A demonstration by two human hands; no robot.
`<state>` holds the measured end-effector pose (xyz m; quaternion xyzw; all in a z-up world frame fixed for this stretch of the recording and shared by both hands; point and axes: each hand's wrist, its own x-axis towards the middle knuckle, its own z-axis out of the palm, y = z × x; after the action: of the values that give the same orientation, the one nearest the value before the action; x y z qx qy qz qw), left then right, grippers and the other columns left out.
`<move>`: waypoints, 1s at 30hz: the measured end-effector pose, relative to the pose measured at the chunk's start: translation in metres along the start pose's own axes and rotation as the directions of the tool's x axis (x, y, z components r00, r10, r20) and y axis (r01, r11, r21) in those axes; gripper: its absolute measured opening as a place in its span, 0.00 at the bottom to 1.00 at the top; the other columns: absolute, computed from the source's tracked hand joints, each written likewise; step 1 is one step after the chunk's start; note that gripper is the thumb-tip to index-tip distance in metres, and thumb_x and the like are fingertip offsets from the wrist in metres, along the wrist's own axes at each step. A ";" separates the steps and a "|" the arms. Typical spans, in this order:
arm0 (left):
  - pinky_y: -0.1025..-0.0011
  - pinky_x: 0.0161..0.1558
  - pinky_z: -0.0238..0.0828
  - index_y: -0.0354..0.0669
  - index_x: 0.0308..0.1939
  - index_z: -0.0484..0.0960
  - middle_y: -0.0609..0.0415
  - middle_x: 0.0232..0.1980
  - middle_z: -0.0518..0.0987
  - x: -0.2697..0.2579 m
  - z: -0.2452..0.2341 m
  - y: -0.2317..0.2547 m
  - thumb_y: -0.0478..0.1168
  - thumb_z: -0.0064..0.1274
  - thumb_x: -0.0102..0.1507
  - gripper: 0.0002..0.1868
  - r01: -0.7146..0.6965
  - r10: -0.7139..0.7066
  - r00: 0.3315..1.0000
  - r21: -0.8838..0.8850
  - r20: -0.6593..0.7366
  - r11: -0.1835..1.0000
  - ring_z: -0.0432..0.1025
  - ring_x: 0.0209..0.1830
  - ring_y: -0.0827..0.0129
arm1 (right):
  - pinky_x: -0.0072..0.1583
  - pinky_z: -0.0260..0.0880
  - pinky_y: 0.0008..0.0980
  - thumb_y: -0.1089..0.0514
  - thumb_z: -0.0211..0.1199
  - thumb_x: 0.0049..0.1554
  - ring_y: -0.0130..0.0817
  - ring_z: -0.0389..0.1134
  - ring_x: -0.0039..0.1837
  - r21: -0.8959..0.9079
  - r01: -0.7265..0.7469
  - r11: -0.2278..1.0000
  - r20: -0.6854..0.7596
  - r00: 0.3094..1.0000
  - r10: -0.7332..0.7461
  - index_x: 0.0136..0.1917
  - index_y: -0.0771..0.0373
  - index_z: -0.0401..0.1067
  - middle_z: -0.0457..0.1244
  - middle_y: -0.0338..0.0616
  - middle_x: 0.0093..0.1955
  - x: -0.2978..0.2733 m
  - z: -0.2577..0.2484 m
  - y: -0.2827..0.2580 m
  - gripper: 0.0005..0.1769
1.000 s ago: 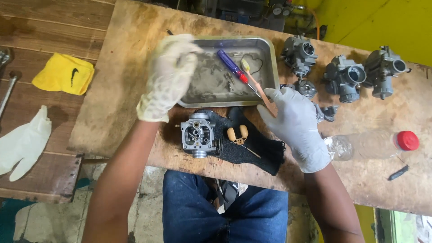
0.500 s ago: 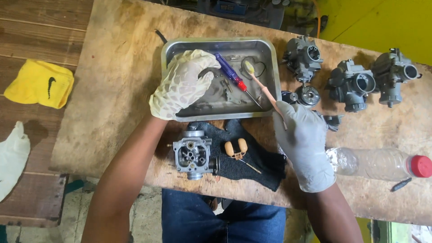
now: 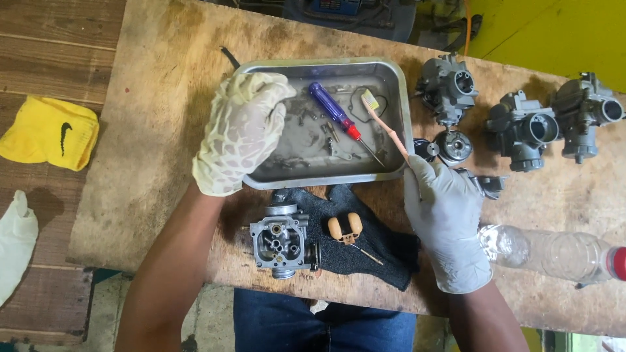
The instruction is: The person cleans a carburetor component using a toothbrush and a liquid solution in a metal tray. They scrub the part, rinse it, and then use a purple spray bottle to apply a cleaning agent directly onto the carburetor body.
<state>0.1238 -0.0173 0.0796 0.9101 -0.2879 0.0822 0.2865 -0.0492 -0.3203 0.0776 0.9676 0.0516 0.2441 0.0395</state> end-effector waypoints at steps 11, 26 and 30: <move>0.57 0.68 0.56 0.60 0.54 0.81 0.65 0.60 0.77 -0.008 0.018 -0.012 0.49 0.56 0.64 0.15 0.027 -0.014 0.993 0.106 -0.117 0.994 0.67 0.66 0.64 | 0.52 0.71 0.40 0.39 0.68 0.58 0.41 0.71 0.44 -0.147 -0.097 0.984 0.138 0.983 0.118 0.56 0.41 0.78 0.66 0.33 0.39 -0.008 0.009 -0.001 0.15; 0.55 0.59 0.65 0.50 0.49 0.83 0.57 0.53 0.78 -0.013 0.002 0.000 0.39 0.59 0.61 0.12 -0.177 0.238 0.947 0.271 -0.214 0.946 0.69 0.55 0.58 | 0.41 0.64 0.41 0.60 0.69 0.60 0.45 0.62 0.43 -0.026 0.098 0.995 -0.039 0.994 -0.099 0.52 0.57 0.80 0.65 0.47 0.51 0.027 0.005 -0.022 0.06; 0.54 0.58 0.66 0.53 0.51 0.81 0.57 0.52 0.77 -0.017 0.002 -0.005 0.38 0.56 0.63 0.13 -0.130 0.218 0.942 0.322 -0.256 0.938 0.71 0.54 0.56 | 0.45 0.65 0.45 0.54 0.68 0.59 0.48 0.64 0.46 -0.017 0.052 0.999 0.032 0.998 -0.051 0.55 0.55 0.82 0.66 0.46 0.52 0.028 0.014 -0.019 0.11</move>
<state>0.1134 -0.0068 0.0704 0.8919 -0.3075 0.2816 0.1751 -0.0199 -0.2985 0.0765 0.9693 0.0737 0.2279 0.0552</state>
